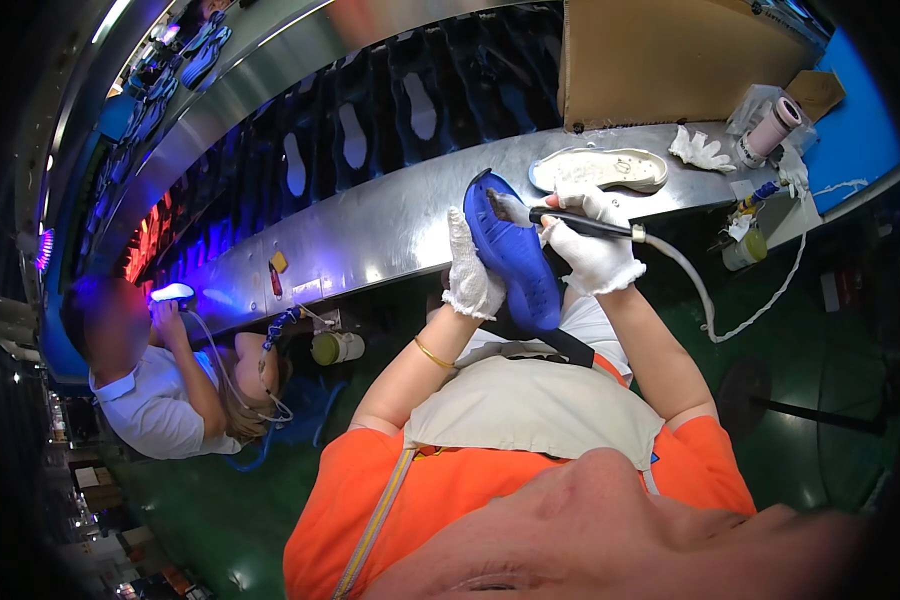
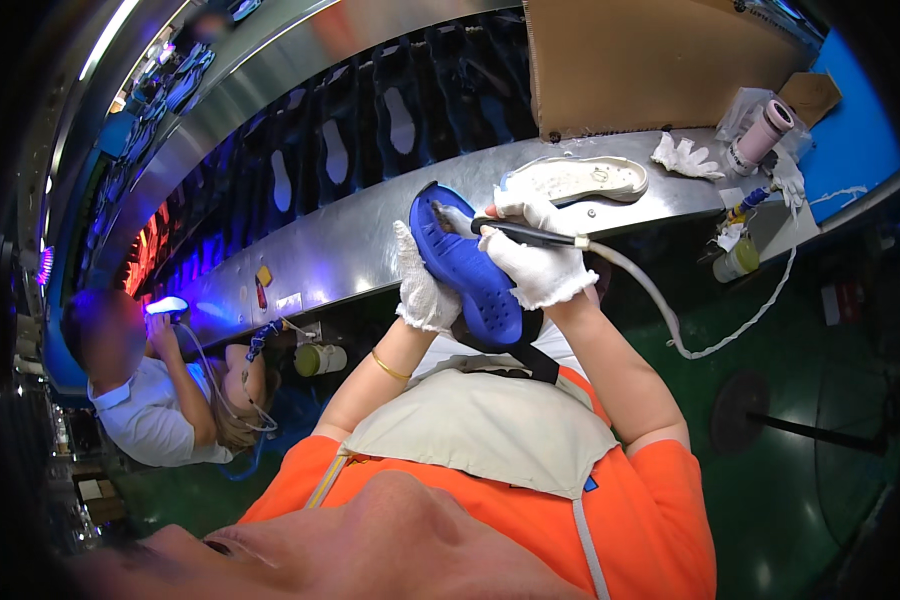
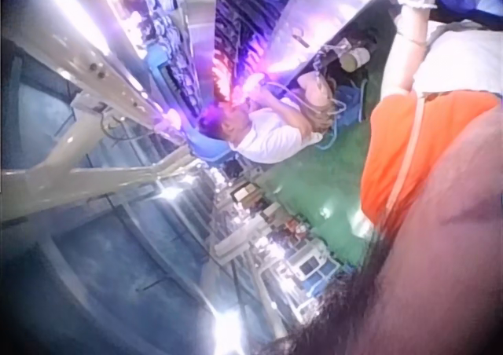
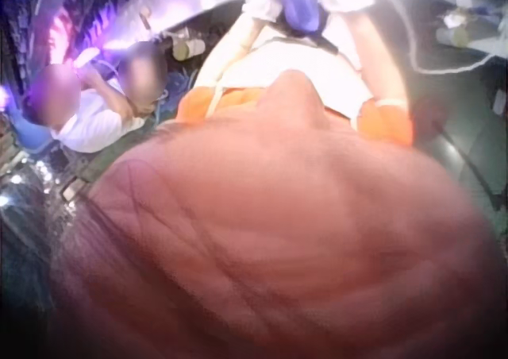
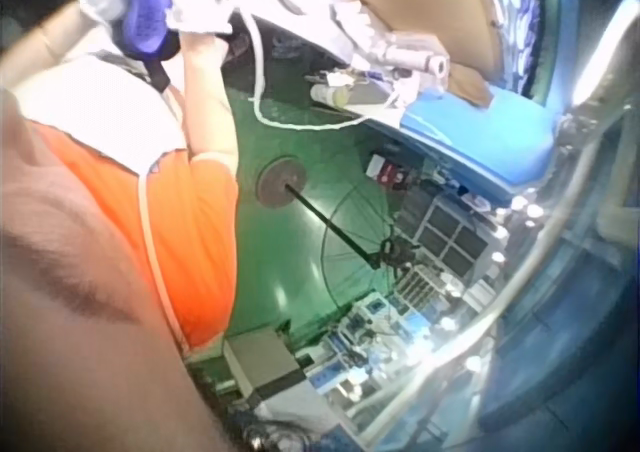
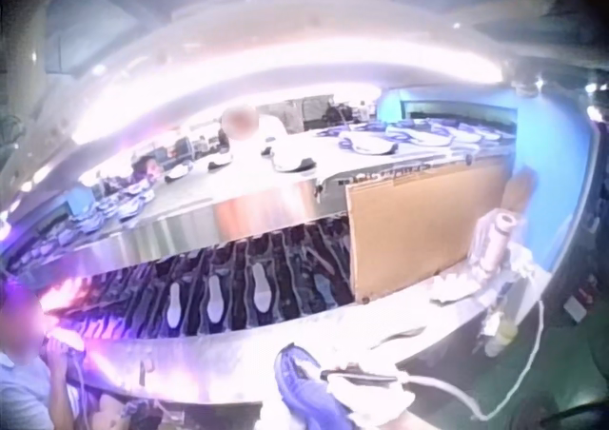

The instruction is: The person repeatedly picks up blue slipper soles from a conveyor belt and scrubs them with a brush. The person handles multiple slipper soles one at a time, scrubbing the bottom surface and then placing them back on the belt.

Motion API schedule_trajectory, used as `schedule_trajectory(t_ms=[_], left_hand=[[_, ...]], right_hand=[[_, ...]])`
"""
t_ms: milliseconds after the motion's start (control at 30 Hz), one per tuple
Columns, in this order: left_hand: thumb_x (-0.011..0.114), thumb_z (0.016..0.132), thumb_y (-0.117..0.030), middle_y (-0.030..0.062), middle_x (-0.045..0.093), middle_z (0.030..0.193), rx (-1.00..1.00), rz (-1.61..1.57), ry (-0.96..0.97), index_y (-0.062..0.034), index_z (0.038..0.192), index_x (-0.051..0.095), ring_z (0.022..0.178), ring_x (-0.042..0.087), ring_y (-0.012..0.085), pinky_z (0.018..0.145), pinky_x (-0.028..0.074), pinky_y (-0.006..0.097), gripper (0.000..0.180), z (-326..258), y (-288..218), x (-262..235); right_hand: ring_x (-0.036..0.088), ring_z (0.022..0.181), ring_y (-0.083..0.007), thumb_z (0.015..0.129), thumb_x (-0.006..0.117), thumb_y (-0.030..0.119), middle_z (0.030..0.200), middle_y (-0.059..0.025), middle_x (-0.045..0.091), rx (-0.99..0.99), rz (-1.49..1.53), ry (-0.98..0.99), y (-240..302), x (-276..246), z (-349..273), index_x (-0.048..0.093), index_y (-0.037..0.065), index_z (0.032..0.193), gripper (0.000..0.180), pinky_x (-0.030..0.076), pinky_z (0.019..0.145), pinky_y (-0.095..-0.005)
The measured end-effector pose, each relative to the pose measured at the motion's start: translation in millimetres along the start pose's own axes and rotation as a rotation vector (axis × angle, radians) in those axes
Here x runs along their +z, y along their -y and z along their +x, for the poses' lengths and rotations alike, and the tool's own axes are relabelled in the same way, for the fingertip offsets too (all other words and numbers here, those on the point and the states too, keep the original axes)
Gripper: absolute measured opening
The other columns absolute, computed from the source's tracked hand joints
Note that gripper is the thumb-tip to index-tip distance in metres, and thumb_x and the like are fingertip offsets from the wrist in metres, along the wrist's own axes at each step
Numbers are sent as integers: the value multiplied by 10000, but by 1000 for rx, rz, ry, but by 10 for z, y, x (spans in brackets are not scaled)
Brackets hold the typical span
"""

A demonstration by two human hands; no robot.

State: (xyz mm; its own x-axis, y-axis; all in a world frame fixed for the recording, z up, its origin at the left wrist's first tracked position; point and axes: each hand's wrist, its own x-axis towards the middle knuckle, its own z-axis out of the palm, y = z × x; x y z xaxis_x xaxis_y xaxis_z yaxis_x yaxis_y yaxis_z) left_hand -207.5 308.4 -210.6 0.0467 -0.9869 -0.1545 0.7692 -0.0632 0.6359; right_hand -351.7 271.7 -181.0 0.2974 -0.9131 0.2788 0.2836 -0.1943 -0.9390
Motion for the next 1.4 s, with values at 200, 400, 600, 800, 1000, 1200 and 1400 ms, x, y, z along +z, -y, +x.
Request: schedule_trajectory(t_ms=[200, 400, 600, 800, 1000, 1200, 1400], left_hand=[[362, 807, -732, 95, 580, 1131, -90, -20, -17, -93, 1218, 495, 1017, 571, 223, 914, 469, 376, 771, 95, -25, -191], [373, 819, -709, 119, 590, 1132, -189, -43, -23, -72, 1228, 495, 997, 586, 252, 895, 485, 395, 766, -18, -224, -131], [327, 835, -707, 140, 545, 1208, -289, 2, 53, -54, 1276, 451, 1057, 557, 273, 945, 445, 410, 798, -71, -232, -187], [255, 835, -702, 135, 527, 1216, -485, 103, 323, -76, 1328, 376, 1084, 551, 255, 950, 451, 397, 806, -303, -29, -276], [285, 832, -698, 66, 556, 1122, -324, 29, 173, -107, 1222, 456, 1031, 551, 190, 932, 458, 360, 729, 1, 2, -413], [274, 735, -814, 130, 553, 1184, -103, -21, 258, -100, 1295, 431, 1004, 582, 241, 885, 496, 392, 921, 205, -85, -40], [284, 631, -885, 190, 554, 1176, -55, -378, 440, -45, 1308, 406, 1050, 563, 329, 954, 442, 451, 1086, 322, -222, 23]], right_hand=[[610, 797, -110, 736, 643, -37, 890, -68, 619, -144, -128, 169, 10, 117, -173, 603, 10, 909, 183, 499, 728, -246], [594, 778, -126, 711, 657, -45, 862, -79, 629, -204, -251, 70, -28, 78, -243, 585, 33, 872, 193, 493, 714, -261], [600, 760, -126, 712, 663, -45, 858, -72, 621, -110, -176, 225, 149, 57, -414, 592, 36, 847, 173, 497, 699, -259], [603, 792, -111, 783, 616, -58, 882, -79, 623, 109, -33, 90, -76, -278, -471, 562, 6, 890, 136, 510, 715, -251], [583, 736, -127, 794, 638, -10, 860, -99, 625, 151, 95, 125, -50, -212, -326, 560, 16, 877, 117, 490, 700, -275], [607, 765, -115, 746, 676, -25, 823, -79, 647, -129, -142, 149, -21, -87, -180, 616, 0, 843, 117, 497, 707, -258], [609, 746, -137, 730, 700, -27, 831, -81, 644, -167, -35, 189, -67, -122, -51, 614, 30, 812, 131, 495, 710, -269]])
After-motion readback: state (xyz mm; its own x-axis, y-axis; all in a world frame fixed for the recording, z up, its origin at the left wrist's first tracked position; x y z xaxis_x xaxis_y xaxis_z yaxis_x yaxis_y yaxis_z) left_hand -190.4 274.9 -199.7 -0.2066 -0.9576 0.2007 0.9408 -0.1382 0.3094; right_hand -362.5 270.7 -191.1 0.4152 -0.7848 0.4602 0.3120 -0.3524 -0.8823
